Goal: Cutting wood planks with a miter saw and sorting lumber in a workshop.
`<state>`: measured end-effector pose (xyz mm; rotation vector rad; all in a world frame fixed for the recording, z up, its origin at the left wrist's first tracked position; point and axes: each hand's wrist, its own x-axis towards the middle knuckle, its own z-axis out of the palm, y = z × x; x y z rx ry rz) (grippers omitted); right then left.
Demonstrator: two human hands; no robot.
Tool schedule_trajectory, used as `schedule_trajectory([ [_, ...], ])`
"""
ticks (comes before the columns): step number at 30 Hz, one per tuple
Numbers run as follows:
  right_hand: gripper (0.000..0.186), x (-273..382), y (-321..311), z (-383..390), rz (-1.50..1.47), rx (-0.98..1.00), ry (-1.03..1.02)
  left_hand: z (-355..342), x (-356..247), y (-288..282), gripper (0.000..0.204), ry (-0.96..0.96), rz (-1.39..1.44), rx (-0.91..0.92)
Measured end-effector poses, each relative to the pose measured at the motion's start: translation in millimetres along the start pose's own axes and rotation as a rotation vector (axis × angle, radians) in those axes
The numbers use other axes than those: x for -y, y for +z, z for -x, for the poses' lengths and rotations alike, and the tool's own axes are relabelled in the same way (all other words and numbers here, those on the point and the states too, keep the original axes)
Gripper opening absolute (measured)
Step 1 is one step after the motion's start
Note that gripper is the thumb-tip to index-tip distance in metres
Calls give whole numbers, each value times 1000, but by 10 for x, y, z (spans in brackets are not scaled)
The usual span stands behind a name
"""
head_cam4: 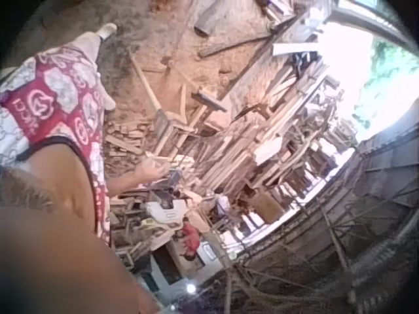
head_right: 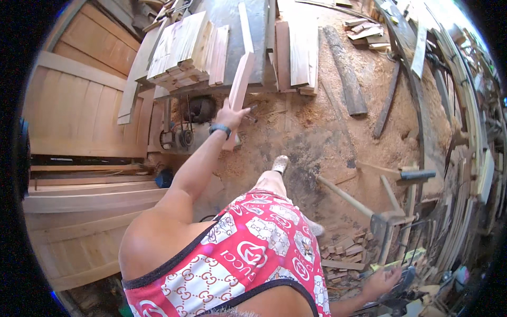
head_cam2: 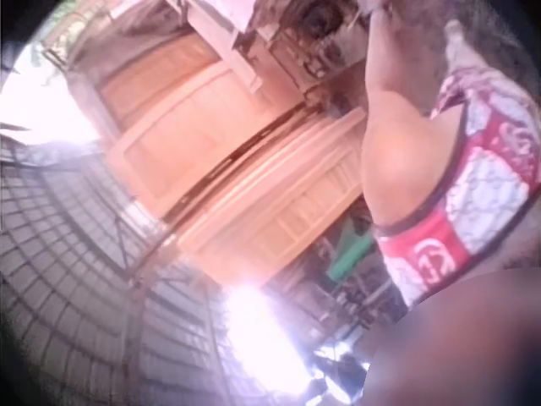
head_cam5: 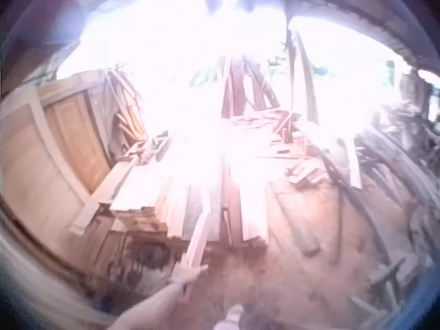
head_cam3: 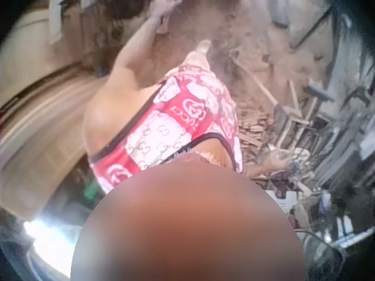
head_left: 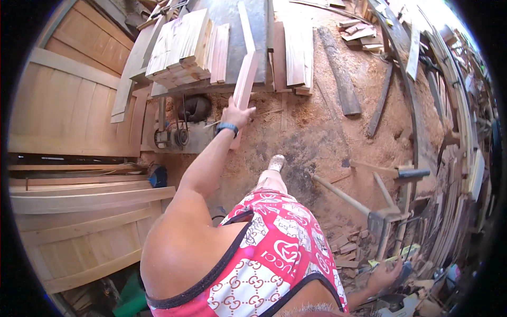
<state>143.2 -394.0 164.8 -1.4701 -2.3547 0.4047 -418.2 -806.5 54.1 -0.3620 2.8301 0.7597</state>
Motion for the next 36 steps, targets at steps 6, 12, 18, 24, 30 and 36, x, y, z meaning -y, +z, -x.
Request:
schedule_trajectory([
  [6, 56, 1083, 586, -361, -177, 222, -60, -1132, -281, -301, 101, -91, -192, -63],
  [12, 54, 1654, 963, -905, -117, 340, -219, -1770, -387, -32, 58, -60, -226, -294],
  [18, 51, 2432, 1421, -1424, -150, 431, -309, -2169, -399, 123, 28, -37, -234, -288],
  [24, 47, 2887, 2079, -2013, -248, 546, -377, -2224, -308, -74, 45, -78, -186, -179],
  [30, 46, 3213, 2628, -2854, -285, 671, -527, -2298, -215, -115, 57, -68, -60, -262],
  [36, 45, 3887, 2746, -3767, -297, 670, -808, -2318, -436, 140, 54, -263, -62, -270],
])
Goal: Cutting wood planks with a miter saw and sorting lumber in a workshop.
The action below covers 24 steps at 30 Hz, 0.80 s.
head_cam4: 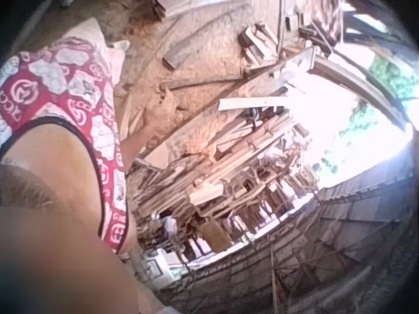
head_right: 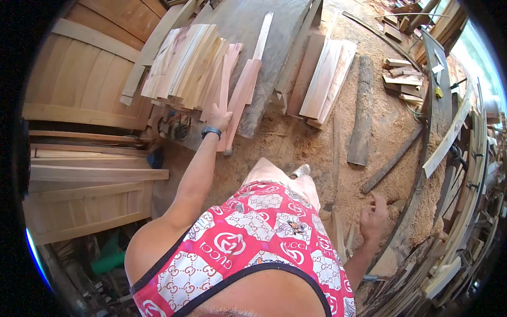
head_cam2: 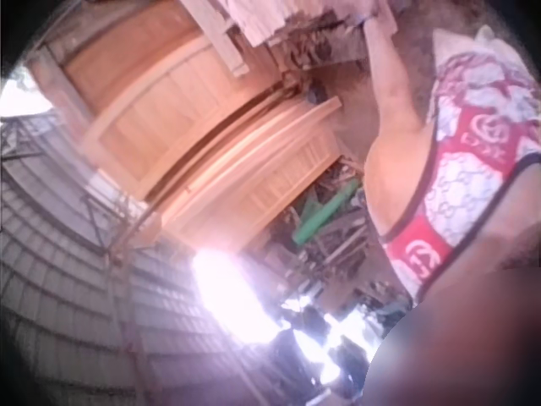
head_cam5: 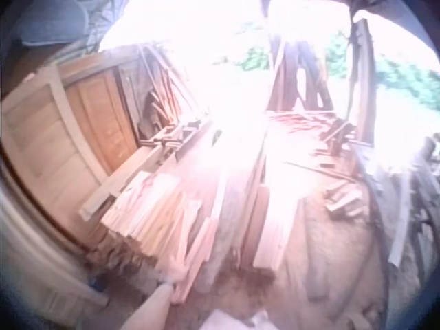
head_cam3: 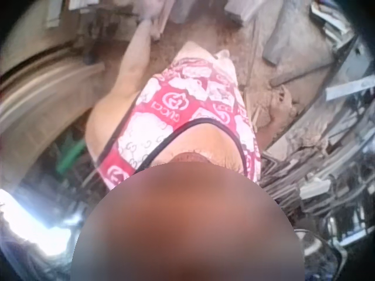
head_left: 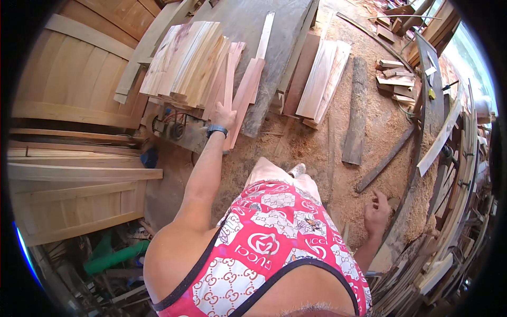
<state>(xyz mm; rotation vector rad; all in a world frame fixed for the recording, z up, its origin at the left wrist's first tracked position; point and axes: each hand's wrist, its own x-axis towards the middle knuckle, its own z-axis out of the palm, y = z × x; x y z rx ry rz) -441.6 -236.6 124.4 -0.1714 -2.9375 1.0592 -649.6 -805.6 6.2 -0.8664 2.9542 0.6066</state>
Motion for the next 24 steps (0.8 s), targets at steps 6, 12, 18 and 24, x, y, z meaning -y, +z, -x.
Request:
schedule_trajectory([
  [6, 45, -208, -191, -424, -36, 47, 115, -2, -68, 123, 55, -39, -80, -40],
  [12, 44, -309, -39, -547, -43, 112, 131, 260, -308, -2, 45, 12, -45, -225],
  [18, 42, -214, 104, -786, -2, 190, 24, 227, -422, -3, 39, 99, -38, -470],
  [24, 42, 4, 51, -1214, -38, 196, 5, -251, -289, -228, 35, 72, -162, -374],
])
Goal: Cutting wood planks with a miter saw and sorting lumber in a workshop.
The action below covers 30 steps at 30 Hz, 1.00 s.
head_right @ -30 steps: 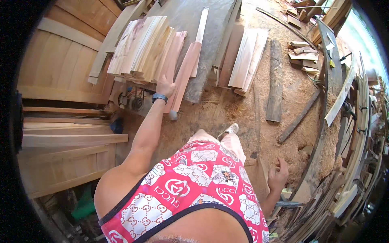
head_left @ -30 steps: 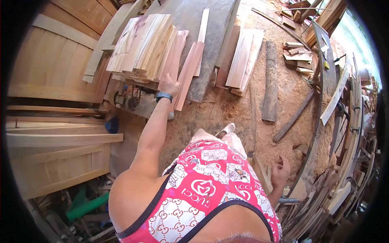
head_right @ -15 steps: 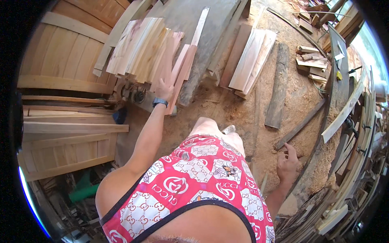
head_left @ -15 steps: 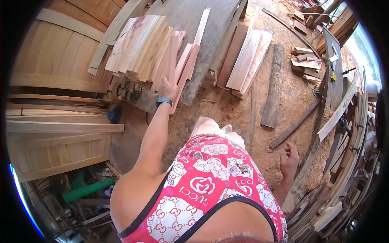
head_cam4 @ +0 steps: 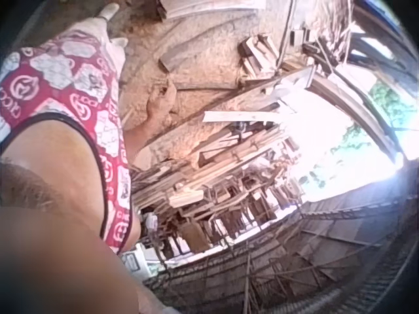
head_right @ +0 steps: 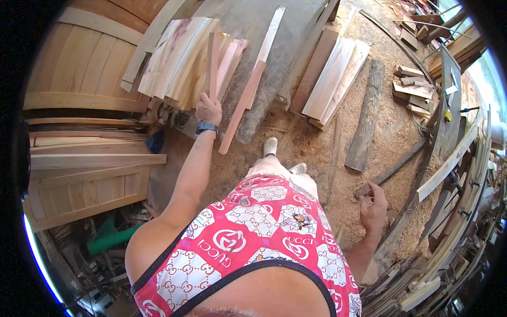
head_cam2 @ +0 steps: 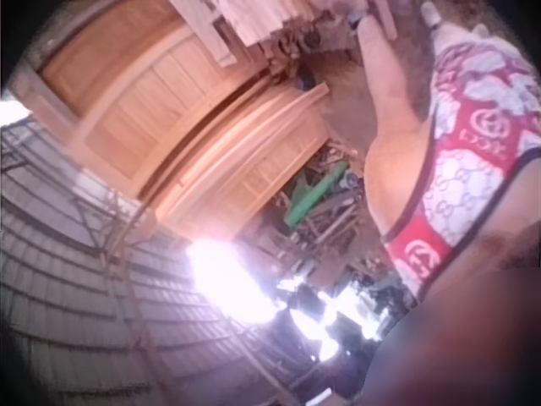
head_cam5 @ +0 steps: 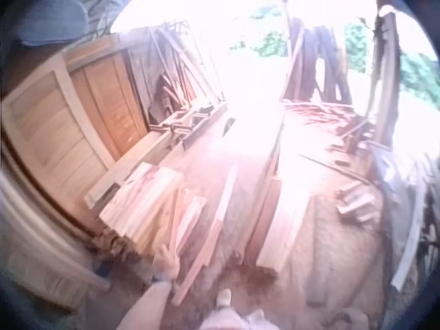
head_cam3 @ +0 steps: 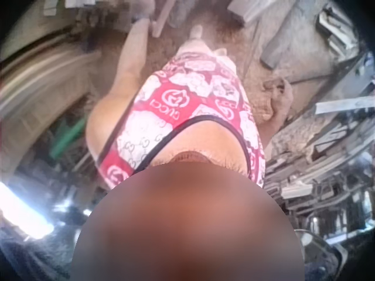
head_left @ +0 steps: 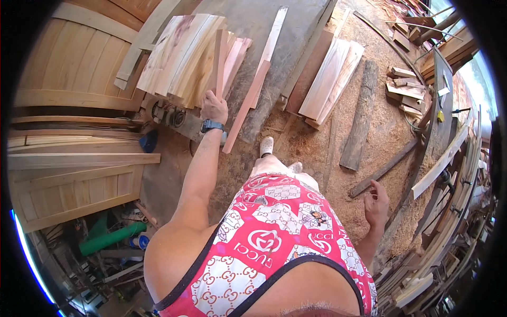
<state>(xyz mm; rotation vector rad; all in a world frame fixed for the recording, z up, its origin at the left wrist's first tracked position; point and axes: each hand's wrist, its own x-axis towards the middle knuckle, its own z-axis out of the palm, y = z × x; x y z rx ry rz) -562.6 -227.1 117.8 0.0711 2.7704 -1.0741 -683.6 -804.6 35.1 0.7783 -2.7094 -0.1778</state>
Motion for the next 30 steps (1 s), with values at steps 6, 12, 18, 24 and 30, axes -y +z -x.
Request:
schedule_trajectory([
  [6, 44, 383, 91, -223, 34, -31, 14, -128, -163, -23, 33, 153, 49, -30],
  [12, 46, 699, 503, -372, 16, 39, 34, 480, -218, 139, 29, 417, 78, 129],
  [18, 43, 1009, 692, -464, -41, 108, 122, 196, -172, 114, 32, 226, 298, 364],
  [24, 41, 1296, 783, -764, 96, 114, 10, -401, -43, -13, 26, 156, 264, 325],
  [30, 41, 2050, 1443, -1475, -120, 295, -172, -544, 117, 12, 24, 226, 30, 279],
])
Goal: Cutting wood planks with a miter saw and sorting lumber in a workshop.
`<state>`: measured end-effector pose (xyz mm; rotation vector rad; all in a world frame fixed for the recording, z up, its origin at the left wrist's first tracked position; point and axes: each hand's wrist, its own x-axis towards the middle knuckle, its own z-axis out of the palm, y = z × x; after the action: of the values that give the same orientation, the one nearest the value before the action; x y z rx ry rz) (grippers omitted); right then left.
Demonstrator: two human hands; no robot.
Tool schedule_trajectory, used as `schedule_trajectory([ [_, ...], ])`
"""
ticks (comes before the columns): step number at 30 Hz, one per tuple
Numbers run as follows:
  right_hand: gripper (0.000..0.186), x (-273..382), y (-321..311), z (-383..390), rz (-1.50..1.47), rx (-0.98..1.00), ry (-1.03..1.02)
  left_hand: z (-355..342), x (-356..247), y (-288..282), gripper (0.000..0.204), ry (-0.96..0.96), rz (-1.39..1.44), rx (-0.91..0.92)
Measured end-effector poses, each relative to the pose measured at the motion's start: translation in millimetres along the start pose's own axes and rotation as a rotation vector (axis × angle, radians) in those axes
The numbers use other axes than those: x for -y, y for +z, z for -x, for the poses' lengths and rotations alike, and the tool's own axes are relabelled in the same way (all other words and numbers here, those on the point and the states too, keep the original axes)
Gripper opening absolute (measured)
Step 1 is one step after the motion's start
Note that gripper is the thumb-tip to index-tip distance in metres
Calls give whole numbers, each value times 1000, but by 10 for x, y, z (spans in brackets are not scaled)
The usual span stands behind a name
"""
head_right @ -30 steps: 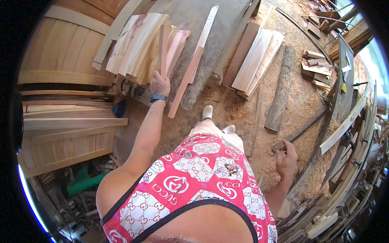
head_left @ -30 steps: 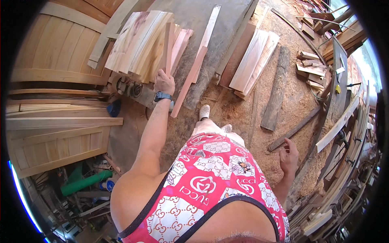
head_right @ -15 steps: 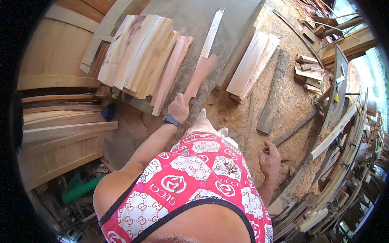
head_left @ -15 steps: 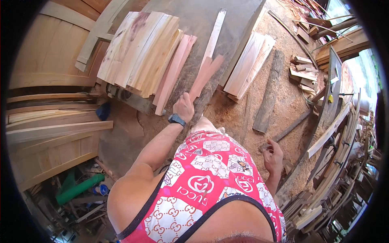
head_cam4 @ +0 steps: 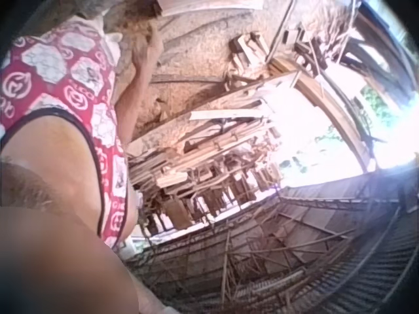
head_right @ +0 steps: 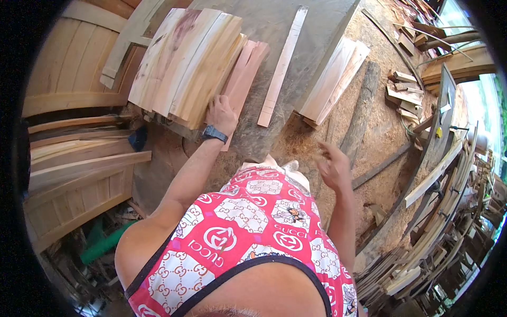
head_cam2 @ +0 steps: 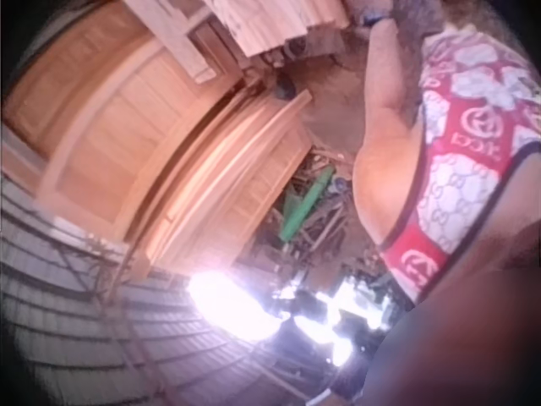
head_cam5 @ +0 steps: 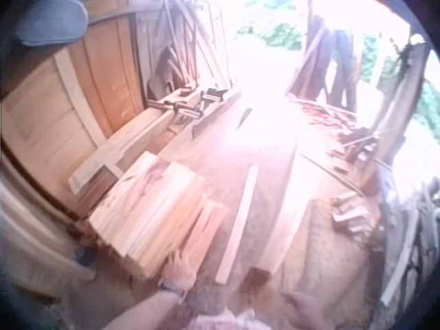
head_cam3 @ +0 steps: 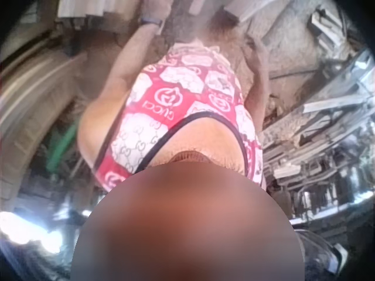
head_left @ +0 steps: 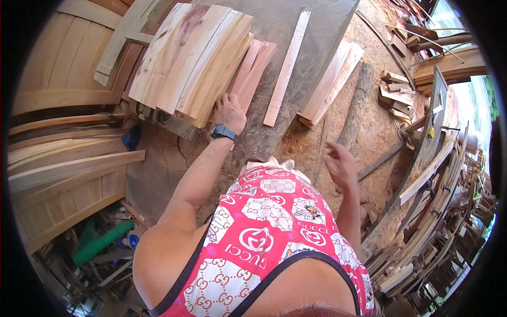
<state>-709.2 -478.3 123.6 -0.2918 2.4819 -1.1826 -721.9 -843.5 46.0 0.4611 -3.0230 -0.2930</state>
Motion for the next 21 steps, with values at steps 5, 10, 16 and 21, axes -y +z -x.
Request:
schedule_trajectory([
  [5, 50, 243, 1180, -1112, -66, 368, 26, 140, 87, -50, 32, -79, 119, 52],
  [10, 57, 490, 2143, -1739, -118, 177, 62, 705, 310, -268, 39, -150, 258, 49],
  [16, 51, 729, 2322, -1871, -340, 189, 372, 1470, 688, -352, 46, -262, 496, 118],
  [21, 53, 697, 2430, -1872, -134, 42, 292, 1617, 608, -187, 60, -425, 498, 112],
])
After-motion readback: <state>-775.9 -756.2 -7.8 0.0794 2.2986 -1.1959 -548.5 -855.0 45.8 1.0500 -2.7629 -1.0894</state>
